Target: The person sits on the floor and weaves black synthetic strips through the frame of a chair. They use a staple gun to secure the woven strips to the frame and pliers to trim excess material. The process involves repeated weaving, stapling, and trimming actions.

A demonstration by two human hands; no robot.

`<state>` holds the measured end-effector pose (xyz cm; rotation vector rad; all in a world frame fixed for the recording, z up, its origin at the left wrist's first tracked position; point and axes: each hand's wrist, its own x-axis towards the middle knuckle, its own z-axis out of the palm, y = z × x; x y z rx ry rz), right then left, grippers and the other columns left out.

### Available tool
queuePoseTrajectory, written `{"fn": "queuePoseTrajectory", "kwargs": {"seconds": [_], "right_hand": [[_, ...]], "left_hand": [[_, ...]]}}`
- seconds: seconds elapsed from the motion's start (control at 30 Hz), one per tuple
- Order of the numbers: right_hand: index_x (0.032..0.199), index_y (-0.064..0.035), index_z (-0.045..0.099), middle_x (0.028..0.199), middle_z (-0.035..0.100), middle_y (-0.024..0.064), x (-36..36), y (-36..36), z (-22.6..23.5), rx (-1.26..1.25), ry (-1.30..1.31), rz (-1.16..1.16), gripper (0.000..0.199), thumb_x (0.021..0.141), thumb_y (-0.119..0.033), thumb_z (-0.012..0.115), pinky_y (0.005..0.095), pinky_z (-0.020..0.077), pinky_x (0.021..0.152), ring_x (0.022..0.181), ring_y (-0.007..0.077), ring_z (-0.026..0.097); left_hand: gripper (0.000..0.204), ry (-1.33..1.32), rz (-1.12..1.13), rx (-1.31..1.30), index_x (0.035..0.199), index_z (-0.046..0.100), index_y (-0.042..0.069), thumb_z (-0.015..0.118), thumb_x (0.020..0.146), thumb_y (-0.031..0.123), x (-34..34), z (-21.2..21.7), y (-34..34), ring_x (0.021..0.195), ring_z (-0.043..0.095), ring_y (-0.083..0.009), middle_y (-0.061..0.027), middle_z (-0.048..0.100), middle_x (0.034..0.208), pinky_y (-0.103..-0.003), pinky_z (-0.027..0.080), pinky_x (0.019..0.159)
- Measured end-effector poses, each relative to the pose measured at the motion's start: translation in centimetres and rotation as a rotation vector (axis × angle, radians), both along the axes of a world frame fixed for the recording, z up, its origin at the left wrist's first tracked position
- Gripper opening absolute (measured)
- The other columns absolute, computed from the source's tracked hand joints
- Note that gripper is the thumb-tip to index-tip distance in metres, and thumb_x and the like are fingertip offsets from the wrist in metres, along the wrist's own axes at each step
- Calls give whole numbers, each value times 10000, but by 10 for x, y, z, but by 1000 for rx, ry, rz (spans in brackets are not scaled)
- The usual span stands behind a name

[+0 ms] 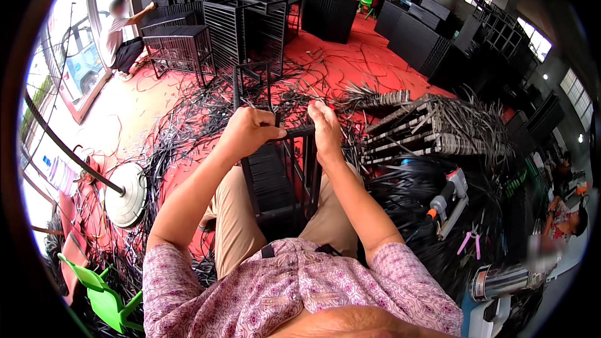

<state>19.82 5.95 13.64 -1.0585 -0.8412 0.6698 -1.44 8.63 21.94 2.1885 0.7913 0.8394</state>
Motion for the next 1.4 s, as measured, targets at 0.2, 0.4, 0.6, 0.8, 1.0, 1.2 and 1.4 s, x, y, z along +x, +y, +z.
{"fn": "queuePoseTrajectory", "kwargs": {"seconds": [0.2,0.4,0.6,0.8,1.0,1.2,1.4], "right_hand": [[1461,74,470,1444,549,192,24,-23,-31,-3,41,112,622,1020,-332,636,344,370,1151,1324,227,529],[1391,-33,567,1324,619,95,103,-127,-44,-4,-316,-358,528,932,-266,685,365,518,932,1168,194,609],[1464,-29,488,1391,564,186,203,-252,-14,-547,-1122,-1196,588,983,-309,677,461,488,1006,1194,362,587],[1357,11,577,1272,605,223,269,-318,-63,-1094,-1326,-973,532,971,-342,667,493,498,963,1151,411,590],[1318,95,584,1264,628,263,274,-321,-87,-1010,-1187,-1031,626,997,-441,615,470,483,991,1189,412,583],[1273,70,586,1216,678,255,318,-314,-83,-1290,-1049,-1098,594,962,-429,666,492,545,888,1056,414,678],[1212,6,576,1156,716,233,305,-300,-58,-1400,-844,-995,530,893,-389,730,509,562,861,1026,414,706]], "left_hand": [[339,92,-16,-37,680,658,-12,831,822,242,-4,-5,15,545,446,-97,-49,489,557,-345,383,526],[375,116,-222,25,767,704,6,810,862,352,-10,-13,46,646,600,-179,-113,616,657,-377,473,643],[310,79,-97,-137,746,710,23,834,822,297,-9,-13,36,621,549,-97,-22,599,630,-319,448,616],[297,82,-111,-162,720,698,11,835,825,252,-6,-15,42,625,535,-73,-3,595,628,-302,434,606],[260,46,-133,-161,731,716,14,833,824,225,-5,-17,39,642,543,-60,5,616,651,-292,437,609],[237,2,-160,-226,710,706,13,838,821,175,-1,-23,40,635,536,-60,17,605,647,-283,423,599],[270,-4,-178,-229,676,681,13,846,816,175,-1,-20,40,630,519,-71,20,578,626,-295,403,592]]}}
